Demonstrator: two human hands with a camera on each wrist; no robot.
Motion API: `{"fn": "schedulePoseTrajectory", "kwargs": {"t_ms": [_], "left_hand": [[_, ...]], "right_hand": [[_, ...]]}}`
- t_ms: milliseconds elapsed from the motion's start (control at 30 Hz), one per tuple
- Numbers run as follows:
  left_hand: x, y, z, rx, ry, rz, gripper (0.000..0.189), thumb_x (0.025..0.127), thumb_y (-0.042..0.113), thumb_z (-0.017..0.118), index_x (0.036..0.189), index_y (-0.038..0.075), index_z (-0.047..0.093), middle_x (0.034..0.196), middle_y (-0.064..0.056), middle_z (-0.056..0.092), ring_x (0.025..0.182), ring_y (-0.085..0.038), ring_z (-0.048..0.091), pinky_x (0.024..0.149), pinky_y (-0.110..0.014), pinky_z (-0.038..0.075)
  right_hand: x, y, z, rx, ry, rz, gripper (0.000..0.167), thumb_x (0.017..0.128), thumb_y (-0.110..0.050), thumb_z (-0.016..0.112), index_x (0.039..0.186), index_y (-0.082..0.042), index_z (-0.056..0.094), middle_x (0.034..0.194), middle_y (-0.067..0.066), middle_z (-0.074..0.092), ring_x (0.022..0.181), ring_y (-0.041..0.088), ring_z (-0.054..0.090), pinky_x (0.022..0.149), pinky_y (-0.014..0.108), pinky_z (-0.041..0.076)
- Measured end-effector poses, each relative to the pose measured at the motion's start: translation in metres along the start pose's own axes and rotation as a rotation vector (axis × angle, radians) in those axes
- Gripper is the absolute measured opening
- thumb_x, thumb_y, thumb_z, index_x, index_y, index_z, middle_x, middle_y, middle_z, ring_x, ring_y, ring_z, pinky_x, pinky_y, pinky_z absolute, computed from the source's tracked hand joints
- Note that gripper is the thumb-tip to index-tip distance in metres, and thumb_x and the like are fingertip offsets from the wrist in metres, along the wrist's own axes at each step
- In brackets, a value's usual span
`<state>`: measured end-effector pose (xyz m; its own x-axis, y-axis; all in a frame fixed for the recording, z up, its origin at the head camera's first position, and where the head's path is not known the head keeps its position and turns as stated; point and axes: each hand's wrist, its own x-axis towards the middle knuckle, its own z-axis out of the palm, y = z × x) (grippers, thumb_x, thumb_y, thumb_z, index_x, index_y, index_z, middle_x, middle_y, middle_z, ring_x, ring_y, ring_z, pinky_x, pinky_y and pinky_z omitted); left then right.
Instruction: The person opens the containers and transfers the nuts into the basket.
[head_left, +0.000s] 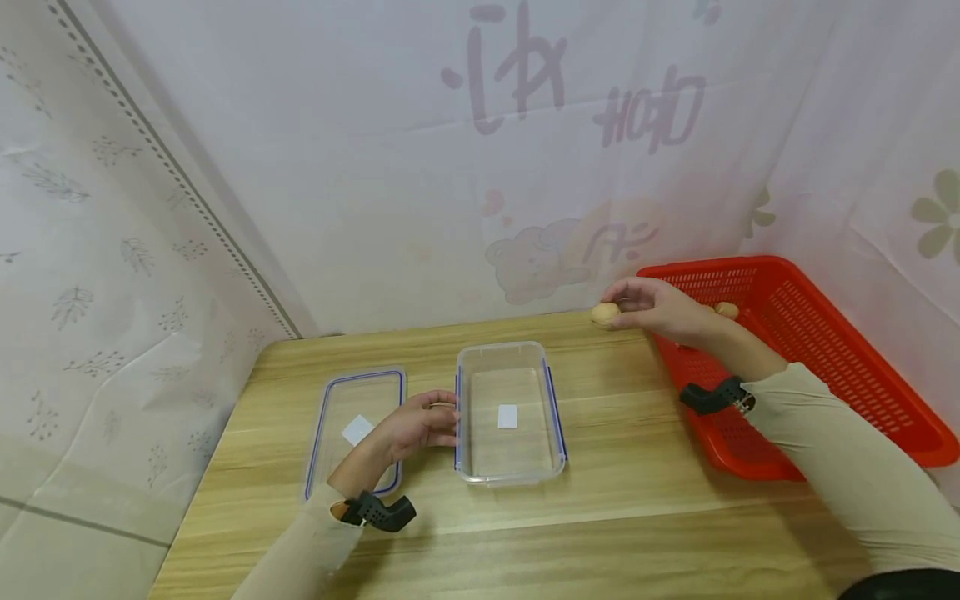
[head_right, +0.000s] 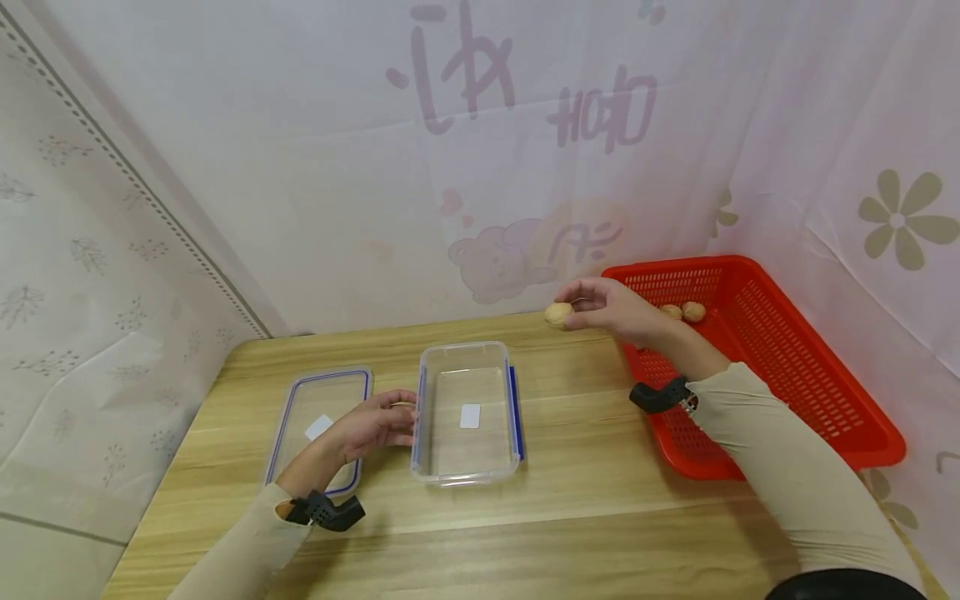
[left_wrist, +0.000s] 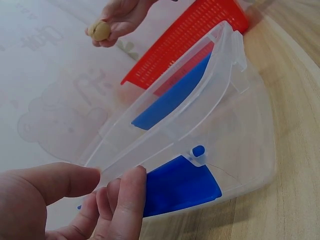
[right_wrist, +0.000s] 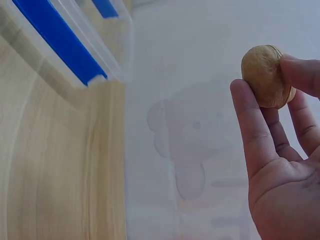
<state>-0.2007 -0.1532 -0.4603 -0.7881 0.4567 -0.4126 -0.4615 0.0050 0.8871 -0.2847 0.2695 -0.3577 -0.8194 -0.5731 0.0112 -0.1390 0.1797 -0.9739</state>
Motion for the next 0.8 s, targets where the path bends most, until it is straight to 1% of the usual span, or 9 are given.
{"fn": "schedulePoseTrajectory", "kwargs": {"t_ms": [100, 167, 267, 333, 400, 467, 667, 733, 800], "left_hand": [[0.0, 0.001, 0.001, -0.003, -0.005, 0.0, 0.042, 0.099, -0.002, 0.053, 0.137, -0.011, 0.037, 0.091, -0.004, 0.059, 0.082, -0.013, 0.062, 0.078, -0.029, 0.064], [0.0, 0.001, 0.001, -0.003, -0.008, 0.001, 0.042, 0.1, -0.002, 0.053, 0.137, -0.012, 0.037, 0.092, -0.004, 0.059, 0.082, -0.013, 0.062, 0.078, -0.029, 0.064], [0.0, 0.002, 0.002, -0.004, -0.01, 0.004, 0.042, 0.1, -0.002, 0.053, 0.137, -0.012, 0.037, 0.092, -0.005, 0.059, 0.083, -0.013, 0.062, 0.079, -0.029, 0.064], [0.0, 0.002, 0.001, -0.004, -0.01, 0.006, 0.042, 0.1, -0.002, 0.053, 0.137, -0.012, 0.037, 0.092, -0.005, 0.059, 0.083, -0.013, 0.062, 0.079, -0.029, 0.064], [0.0, 0.001, 0.001, -0.003, -0.01, 0.005, 0.042, 0.1, -0.002, 0.053, 0.137, -0.012, 0.037, 0.092, -0.005, 0.059, 0.083, -0.013, 0.062, 0.079, -0.029, 0.064], [0.0, 0.001, 0.001, -0.003, -0.012, 0.003, 0.042, 0.1, -0.002, 0.053, 0.137, -0.012, 0.036, 0.092, -0.005, 0.06, 0.083, -0.013, 0.063, 0.079, -0.029, 0.064], [0.0, -0.001, 0.0, -0.007, -0.016, 0.003, 0.042, 0.101, -0.002, 0.053, 0.138, -0.012, 0.036, 0.093, -0.005, 0.061, 0.083, -0.014, 0.065, 0.079, -0.029, 0.064], [0.0, -0.001, -0.001, -0.009, -0.019, 0.006, 0.041, 0.101, -0.002, 0.053, 0.137, -0.012, 0.036, 0.092, -0.005, 0.061, 0.083, -0.013, 0.064, 0.079, -0.029, 0.064], [0.001, -0.001, -0.001, -0.012, -0.021, 0.009, 0.04, 0.101, -0.002, 0.053, 0.137, -0.012, 0.036, 0.091, -0.004, 0.061, 0.083, -0.012, 0.064, 0.078, -0.029, 0.064]], "right_hand": [[-0.008, 0.002, -0.012, 0.014, 0.03, -0.009, 0.023, 0.096, 0.003, 0.067, 0.117, -0.004, 0.061, 0.112, 0.004, 0.067, 0.104, 0.015, 0.066, 0.089, 0.024, 0.059], [-0.014, 0.002, -0.02, -0.006, 0.057, 0.011, 0.022, 0.097, 0.0, 0.066, 0.118, -0.007, 0.061, 0.11, 0.003, 0.067, 0.097, 0.015, 0.066, 0.076, 0.023, 0.061], [-0.023, 0.003, -0.032, -0.05, 0.099, 0.048, 0.022, 0.099, -0.004, 0.065, 0.12, -0.008, 0.06, 0.11, 0.002, 0.068, 0.094, 0.018, 0.066, 0.071, 0.025, 0.06], [-0.029, 0.004, -0.039, -0.073, 0.127, 0.073, 0.024, 0.099, -0.007, 0.066, 0.122, -0.008, 0.059, 0.111, 0.002, 0.069, 0.094, 0.02, 0.066, 0.07, 0.026, 0.059], [-0.034, 0.006, -0.045, -0.068, 0.143, 0.078, 0.026, 0.099, -0.006, 0.066, 0.124, -0.005, 0.058, 0.112, 0.003, 0.069, 0.097, 0.022, 0.066, 0.081, 0.027, 0.059], [-0.039, 0.011, -0.052, -0.046, 0.156, 0.082, 0.026, 0.099, -0.005, 0.065, 0.124, -0.004, 0.058, 0.111, 0.003, 0.07, 0.096, 0.022, 0.067, 0.082, 0.028, 0.06], [-0.053, 0.03, -0.077, 0.055, 0.156, 0.045, 0.026, 0.1, 0.005, 0.058, 0.122, -0.009, 0.062, 0.112, 0.0, 0.071, 0.098, 0.017, 0.068, 0.082, 0.025, 0.061], [-0.058, 0.036, -0.085, 0.052, 0.167, 0.046, 0.027, 0.101, 0.005, 0.057, 0.123, -0.01, 0.063, 0.113, -0.002, 0.071, 0.099, 0.016, 0.067, 0.082, 0.025, 0.061], [-0.062, 0.042, -0.092, 0.024, 0.194, 0.066, 0.026, 0.101, 0.003, 0.058, 0.124, -0.009, 0.062, 0.112, -0.002, 0.07, 0.099, 0.016, 0.066, 0.081, 0.026, 0.061]]}}
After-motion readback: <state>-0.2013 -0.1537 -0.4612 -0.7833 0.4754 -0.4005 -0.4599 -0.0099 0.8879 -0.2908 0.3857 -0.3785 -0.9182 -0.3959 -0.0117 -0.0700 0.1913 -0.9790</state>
